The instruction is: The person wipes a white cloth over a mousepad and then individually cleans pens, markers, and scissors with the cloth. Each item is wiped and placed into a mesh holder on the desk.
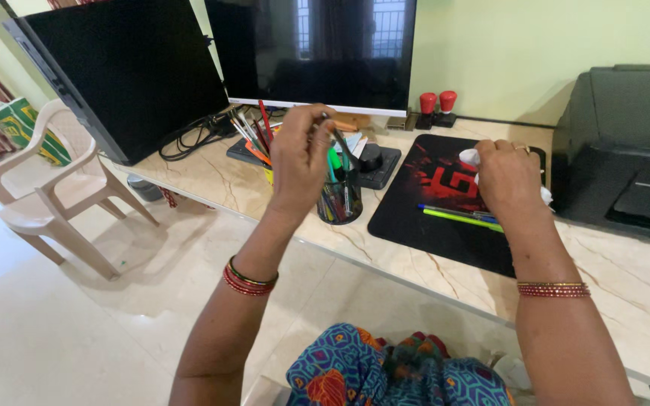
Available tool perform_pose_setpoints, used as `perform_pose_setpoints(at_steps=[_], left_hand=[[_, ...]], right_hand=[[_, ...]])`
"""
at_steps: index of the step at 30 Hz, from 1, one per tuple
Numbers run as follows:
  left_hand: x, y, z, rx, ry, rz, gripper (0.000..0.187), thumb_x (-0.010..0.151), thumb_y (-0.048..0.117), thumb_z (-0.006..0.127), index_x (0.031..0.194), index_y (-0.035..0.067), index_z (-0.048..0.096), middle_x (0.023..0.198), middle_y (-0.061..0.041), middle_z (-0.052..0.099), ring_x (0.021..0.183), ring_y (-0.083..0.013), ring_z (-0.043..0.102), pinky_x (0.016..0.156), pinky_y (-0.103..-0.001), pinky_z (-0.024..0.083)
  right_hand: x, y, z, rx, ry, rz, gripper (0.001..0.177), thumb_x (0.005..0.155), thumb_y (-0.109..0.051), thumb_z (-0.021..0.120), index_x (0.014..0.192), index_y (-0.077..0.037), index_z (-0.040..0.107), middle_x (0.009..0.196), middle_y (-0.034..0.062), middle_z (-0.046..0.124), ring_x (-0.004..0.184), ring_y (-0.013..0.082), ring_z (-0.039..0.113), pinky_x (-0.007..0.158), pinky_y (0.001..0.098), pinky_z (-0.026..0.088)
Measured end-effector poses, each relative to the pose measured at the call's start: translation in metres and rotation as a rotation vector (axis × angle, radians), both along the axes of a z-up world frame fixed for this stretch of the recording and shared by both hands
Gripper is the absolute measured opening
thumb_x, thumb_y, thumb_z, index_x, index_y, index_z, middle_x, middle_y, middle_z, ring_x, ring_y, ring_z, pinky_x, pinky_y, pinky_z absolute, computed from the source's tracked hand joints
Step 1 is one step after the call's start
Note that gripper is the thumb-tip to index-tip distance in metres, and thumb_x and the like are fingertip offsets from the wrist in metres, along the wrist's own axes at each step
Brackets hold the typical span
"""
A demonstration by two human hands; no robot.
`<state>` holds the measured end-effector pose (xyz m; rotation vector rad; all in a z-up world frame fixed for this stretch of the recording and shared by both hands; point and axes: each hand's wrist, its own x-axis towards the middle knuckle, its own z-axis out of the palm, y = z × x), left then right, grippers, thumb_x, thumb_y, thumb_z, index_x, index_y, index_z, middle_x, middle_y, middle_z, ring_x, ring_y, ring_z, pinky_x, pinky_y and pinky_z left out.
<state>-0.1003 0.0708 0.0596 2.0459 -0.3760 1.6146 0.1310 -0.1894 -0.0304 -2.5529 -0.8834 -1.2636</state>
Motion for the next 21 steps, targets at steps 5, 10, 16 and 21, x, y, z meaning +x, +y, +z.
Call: perform_pose_setpoints(at_steps=[5, 10, 16, 21], left_hand=[[-0.003, 0.019, -0.002, -0.078, 0.027, 0.028, 0.010, 0.105, 0.004, 0.061, 0.114, 0.001, 0.062, 0.098, -0.010, 0.066, 0.074, -0.0127, 0.063, 0.064, -0.026, 0.050], [0.003, 0.025, -0.015, -0.163, 0.114, 0.112, 0.014, 0.101, 0.003, 0.062, 0.115, 0.002, 0.062, 0.093, -0.010, 0.066, 0.066, -0.0129, 0.060, 0.060, -0.027, 0.047], [0.011, 0.030, -0.031, -0.077, 0.149, 0.195, 0.024, 0.098, 0.004, 0.064, 0.122, 0.003, 0.063, 0.092, -0.013, 0.067, 0.079, -0.0237, 0.066, 0.073, -0.035, 0.052], [0.016, 0.035, -0.040, 0.044, 0.132, 0.223, 0.019, 0.100, 0.005, 0.063, 0.119, 0.004, 0.066, 0.107, -0.017, 0.071, 0.097, -0.0344, 0.070, 0.093, -0.043, 0.053]], right_hand=[[-0.008, 0.000, 0.005, -0.009, 0.007, 0.019, 0.016, 0.093, -0.016, 0.068, 0.106, -0.009, 0.071, 0.102, 0.0146, 0.073, 0.101, 0.0354, 0.068, 0.084, 0.0491, 0.052], [-0.012, 0.000, 0.010, -0.017, 0.022, 0.003, 0.016, 0.093, -0.015, 0.069, 0.108, -0.010, 0.071, 0.104, 0.0141, 0.073, 0.103, 0.0349, 0.068, 0.085, 0.0487, 0.052], [-0.013, 0.001, 0.010, -0.016, 0.011, 0.019, 0.018, 0.093, -0.015, 0.069, 0.109, -0.009, 0.071, 0.104, 0.0145, 0.072, 0.104, 0.0357, 0.067, 0.085, 0.0483, 0.052], [-0.017, 0.001, 0.012, -0.007, 0.046, 0.046, 0.022, 0.089, -0.016, 0.073, 0.111, -0.008, 0.071, 0.104, 0.0153, 0.072, 0.102, 0.0361, 0.067, 0.084, 0.0489, 0.051]])
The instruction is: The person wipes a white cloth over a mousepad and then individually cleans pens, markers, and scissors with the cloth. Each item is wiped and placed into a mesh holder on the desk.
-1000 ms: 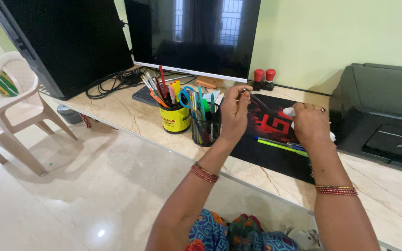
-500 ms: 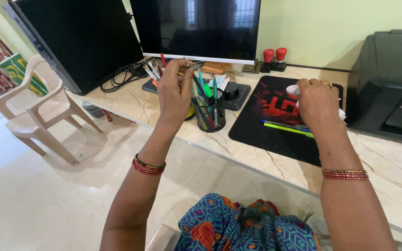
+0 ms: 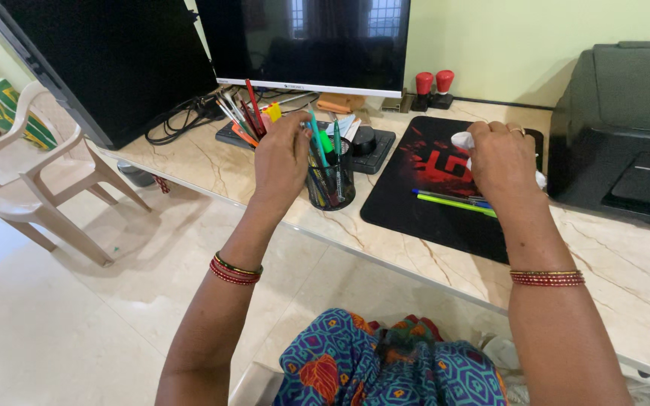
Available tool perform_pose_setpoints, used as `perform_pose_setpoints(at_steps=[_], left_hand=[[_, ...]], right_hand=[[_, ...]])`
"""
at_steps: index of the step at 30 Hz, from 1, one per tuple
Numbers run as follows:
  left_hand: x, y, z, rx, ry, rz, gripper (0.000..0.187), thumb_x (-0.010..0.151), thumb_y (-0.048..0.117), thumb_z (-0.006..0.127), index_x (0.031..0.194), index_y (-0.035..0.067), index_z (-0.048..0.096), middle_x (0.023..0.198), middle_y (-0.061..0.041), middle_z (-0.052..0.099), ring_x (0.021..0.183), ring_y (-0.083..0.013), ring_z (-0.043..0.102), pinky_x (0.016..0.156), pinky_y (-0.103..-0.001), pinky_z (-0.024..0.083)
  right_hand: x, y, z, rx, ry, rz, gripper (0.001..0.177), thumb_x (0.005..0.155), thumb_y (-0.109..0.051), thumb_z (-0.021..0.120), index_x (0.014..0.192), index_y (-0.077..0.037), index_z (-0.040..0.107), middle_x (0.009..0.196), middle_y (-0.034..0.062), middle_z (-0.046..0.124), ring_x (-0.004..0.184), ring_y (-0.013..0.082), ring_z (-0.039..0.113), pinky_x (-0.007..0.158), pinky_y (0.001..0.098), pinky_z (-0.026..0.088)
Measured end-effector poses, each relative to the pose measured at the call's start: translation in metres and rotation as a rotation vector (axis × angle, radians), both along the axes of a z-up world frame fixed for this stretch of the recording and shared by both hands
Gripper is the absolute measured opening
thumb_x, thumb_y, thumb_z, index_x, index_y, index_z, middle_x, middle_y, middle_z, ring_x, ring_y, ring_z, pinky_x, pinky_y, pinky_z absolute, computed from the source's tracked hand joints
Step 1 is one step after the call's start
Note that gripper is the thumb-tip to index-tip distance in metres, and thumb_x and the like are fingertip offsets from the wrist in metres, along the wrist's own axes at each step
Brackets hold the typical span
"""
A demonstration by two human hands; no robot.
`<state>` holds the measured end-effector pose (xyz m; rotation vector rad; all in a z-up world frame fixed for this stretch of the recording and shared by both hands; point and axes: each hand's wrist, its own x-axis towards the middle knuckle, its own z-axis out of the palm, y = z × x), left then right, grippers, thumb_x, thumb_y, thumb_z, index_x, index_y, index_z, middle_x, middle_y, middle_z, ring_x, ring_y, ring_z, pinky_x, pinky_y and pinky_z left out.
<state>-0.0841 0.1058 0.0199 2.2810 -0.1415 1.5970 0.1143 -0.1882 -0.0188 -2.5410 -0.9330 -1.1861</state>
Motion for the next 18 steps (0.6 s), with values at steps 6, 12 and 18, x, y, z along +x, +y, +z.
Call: perform_pose_setpoints(at_steps=[6, 12, 18], left_hand=[[0.006, 0.001, -0.004, -0.034, 0.124, 0.077, 0.027, 0.096, 0.007, 0.064, 0.123, 0.004, 0.068, 0.109, -0.020, 0.070, 0.100, -0.0377, 0.067, 0.087, -0.045, 0.052], [0.008, 0.001, -0.009, 0.064, 0.146, 0.141, 0.029, 0.097, 0.008, 0.063, 0.125, 0.002, 0.068, 0.108, -0.019, 0.068, 0.097, -0.0381, 0.067, 0.082, -0.046, 0.053], [0.003, -0.009, -0.010, 0.098, 0.175, 0.209, 0.029, 0.094, 0.006, 0.065, 0.122, 0.003, 0.072, 0.103, -0.016, 0.061, 0.092, -0.0335, 0.066, 0.076, -0.043, 0.053]], right_hand=[[-0.001, 0.001, 0.001, -0.005, 0.003, 0.004, 0.024, 0.089, -0.017, 0.075, 0.110, -0.008, 0.071, 0.105, 0.0154, 0.073, 0.103, 0.0362, 0.067, 0.085, 0.0486, 0.052], [0.000, 0.001, 0.000, 0.004, -0.002, 0.017, 0.024, 0.088, -0.017, 0.076, 0.110, -0.008, 0.071, 0.105, 0.0154, 0.073, 0.103, 0.0364, 0.067, 0.084, 0.0486, 0.052], [-0.001, 0.002, 0.001, 0.021, 0.002, 0.033, 0.023, 0.088, -0.016, 0.075, 0.109, -0.008, 0.072, 0.104, 0.0159, 0.073, 0.103, 0.0370, 0.067, 0.085, 0.0489, 0.052]])
